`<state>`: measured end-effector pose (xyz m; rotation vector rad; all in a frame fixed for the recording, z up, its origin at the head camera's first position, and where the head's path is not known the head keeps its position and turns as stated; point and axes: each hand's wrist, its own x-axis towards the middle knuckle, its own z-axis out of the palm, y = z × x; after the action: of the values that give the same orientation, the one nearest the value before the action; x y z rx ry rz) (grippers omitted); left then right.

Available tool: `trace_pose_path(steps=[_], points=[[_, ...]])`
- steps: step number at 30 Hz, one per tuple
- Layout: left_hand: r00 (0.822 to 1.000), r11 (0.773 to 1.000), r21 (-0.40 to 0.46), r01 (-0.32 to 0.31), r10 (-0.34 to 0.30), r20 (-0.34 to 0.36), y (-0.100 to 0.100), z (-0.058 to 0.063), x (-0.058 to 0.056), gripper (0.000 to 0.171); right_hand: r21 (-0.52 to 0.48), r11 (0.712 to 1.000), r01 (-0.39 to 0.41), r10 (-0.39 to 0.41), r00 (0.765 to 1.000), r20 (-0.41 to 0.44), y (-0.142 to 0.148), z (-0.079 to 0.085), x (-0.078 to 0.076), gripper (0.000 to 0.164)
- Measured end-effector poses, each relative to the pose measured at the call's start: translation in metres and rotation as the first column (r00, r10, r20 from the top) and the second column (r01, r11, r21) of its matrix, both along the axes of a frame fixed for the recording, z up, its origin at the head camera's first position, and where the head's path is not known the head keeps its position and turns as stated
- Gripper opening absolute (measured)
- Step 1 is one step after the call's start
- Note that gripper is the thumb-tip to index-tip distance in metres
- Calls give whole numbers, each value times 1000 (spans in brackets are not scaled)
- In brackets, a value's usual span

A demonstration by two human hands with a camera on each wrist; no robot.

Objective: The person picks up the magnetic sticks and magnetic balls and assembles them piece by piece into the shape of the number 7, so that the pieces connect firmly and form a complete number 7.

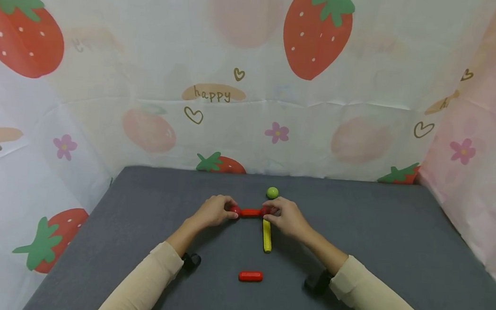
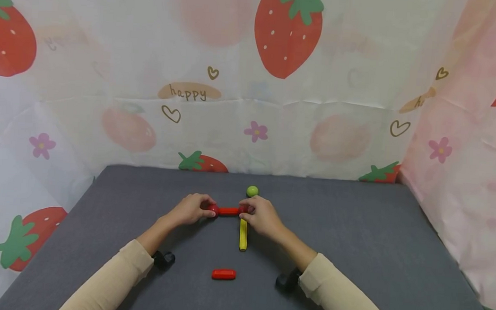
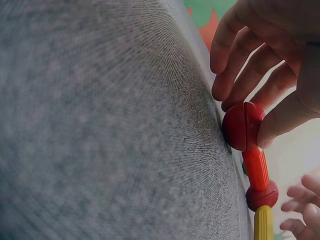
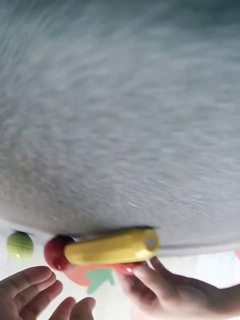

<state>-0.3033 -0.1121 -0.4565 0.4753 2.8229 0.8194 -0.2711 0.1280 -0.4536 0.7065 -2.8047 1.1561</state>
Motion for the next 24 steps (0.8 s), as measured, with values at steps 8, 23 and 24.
trace_pose_path(steps=[8,23,24], points=[[1000,1000,2,-2,2,2,0,0,-1,31,-15,997,80,-78,992,102,-2,-2,-16,35],[999,999,21,30,-31,12,5,-1,-1,31,-36,990,135,-122,959,256,1,-13,-20,32],[999,999,23,31,-31,15,5,0,-1,31,-32,990,139,-126,959,254,2,-13,-21,32]])
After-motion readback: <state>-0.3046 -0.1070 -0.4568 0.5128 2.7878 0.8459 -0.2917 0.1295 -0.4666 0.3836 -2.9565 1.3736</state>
